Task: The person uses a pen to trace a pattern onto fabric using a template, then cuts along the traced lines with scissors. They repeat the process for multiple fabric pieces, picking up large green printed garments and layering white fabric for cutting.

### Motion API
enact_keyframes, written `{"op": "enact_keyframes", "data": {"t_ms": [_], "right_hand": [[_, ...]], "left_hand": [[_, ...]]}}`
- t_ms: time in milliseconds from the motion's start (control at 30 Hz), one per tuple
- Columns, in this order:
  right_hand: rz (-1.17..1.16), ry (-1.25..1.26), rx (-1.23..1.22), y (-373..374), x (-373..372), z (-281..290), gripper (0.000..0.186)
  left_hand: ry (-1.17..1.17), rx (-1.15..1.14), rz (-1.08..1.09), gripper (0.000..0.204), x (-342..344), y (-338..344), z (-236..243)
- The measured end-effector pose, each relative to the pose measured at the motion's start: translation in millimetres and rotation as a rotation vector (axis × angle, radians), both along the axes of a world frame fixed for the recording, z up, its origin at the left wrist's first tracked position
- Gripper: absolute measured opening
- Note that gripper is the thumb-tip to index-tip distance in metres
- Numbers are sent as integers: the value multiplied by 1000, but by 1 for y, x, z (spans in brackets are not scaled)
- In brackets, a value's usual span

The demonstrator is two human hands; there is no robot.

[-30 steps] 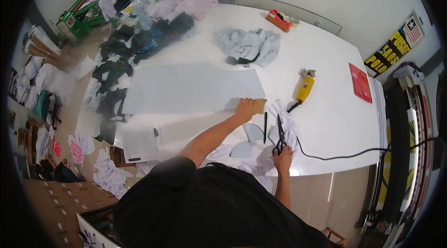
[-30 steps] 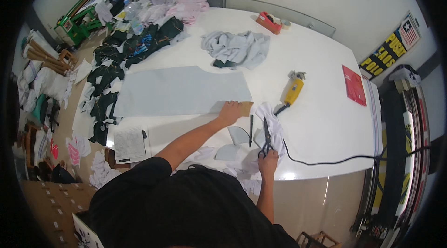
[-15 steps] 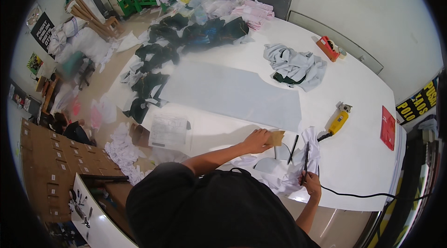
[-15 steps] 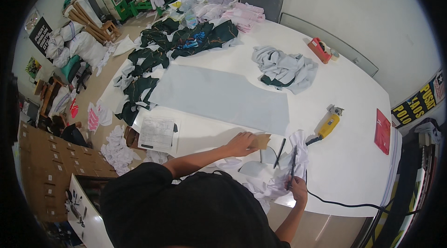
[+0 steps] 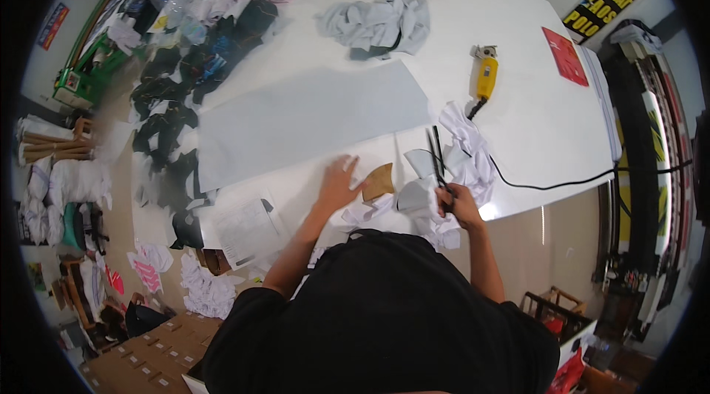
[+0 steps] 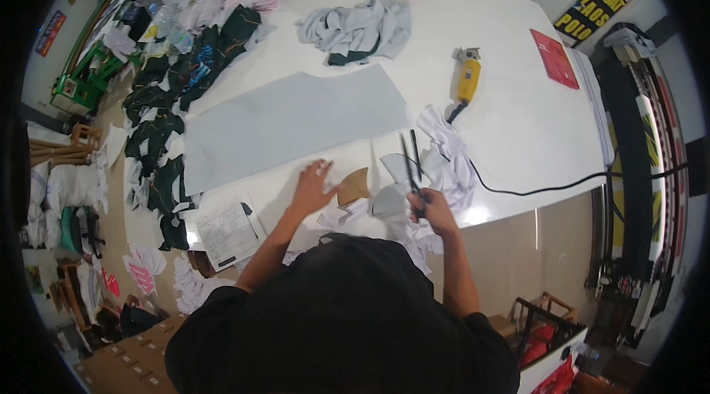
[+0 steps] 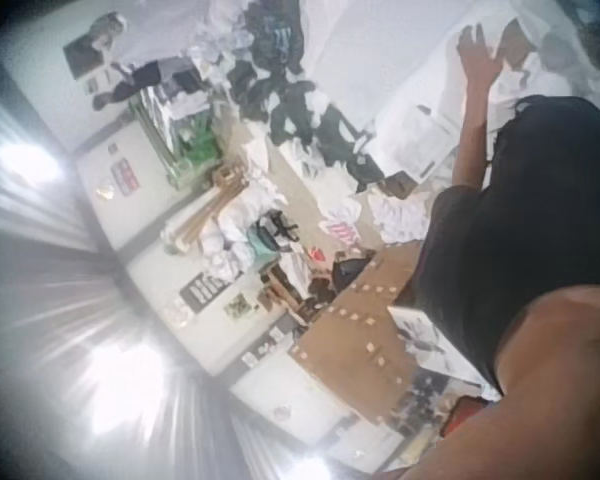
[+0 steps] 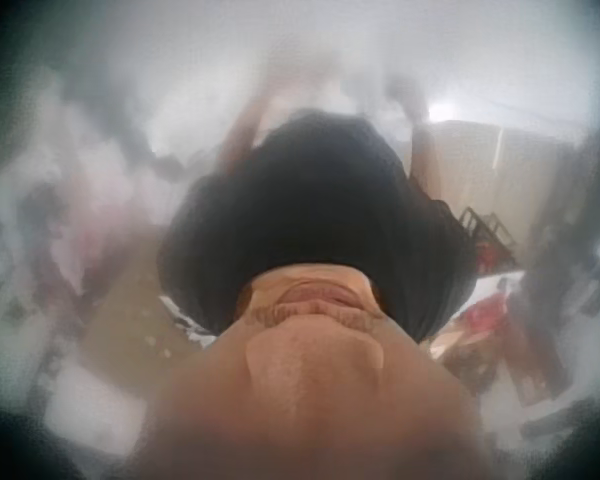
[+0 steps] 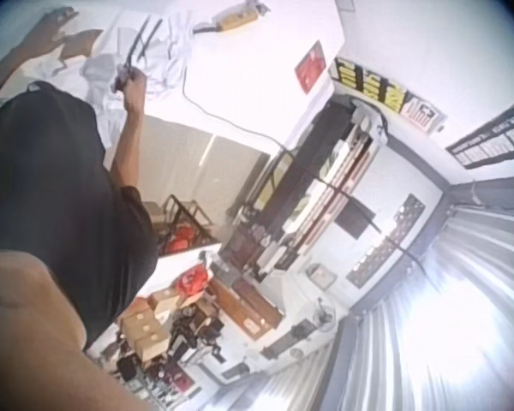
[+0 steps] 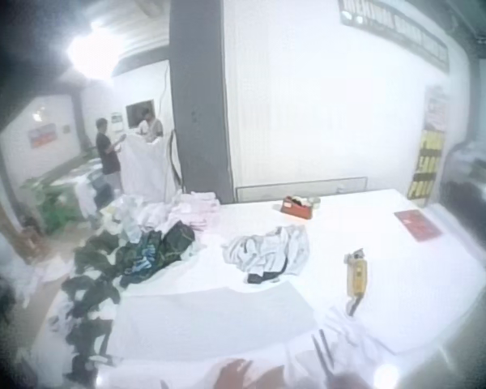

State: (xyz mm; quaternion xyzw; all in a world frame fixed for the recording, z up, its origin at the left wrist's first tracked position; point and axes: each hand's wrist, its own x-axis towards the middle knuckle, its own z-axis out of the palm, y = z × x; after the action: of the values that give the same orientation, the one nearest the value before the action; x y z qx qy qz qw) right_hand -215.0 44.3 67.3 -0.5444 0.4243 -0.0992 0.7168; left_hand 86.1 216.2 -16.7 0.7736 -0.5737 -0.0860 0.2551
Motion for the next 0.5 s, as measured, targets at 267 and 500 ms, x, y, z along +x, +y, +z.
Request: {"op": "enact_keyframes", "data": {"t_ms": [267, 500], "right_hand": [[-23, 81, 230, 18, 57, -29, 56], [-17, 157, 161, -17, 90, -39, 52]], "left_hand": [[-41, 320, 71, 77, 65, -6, 32], [-31, 322, 58, 76, 72, 5, 18]]}}
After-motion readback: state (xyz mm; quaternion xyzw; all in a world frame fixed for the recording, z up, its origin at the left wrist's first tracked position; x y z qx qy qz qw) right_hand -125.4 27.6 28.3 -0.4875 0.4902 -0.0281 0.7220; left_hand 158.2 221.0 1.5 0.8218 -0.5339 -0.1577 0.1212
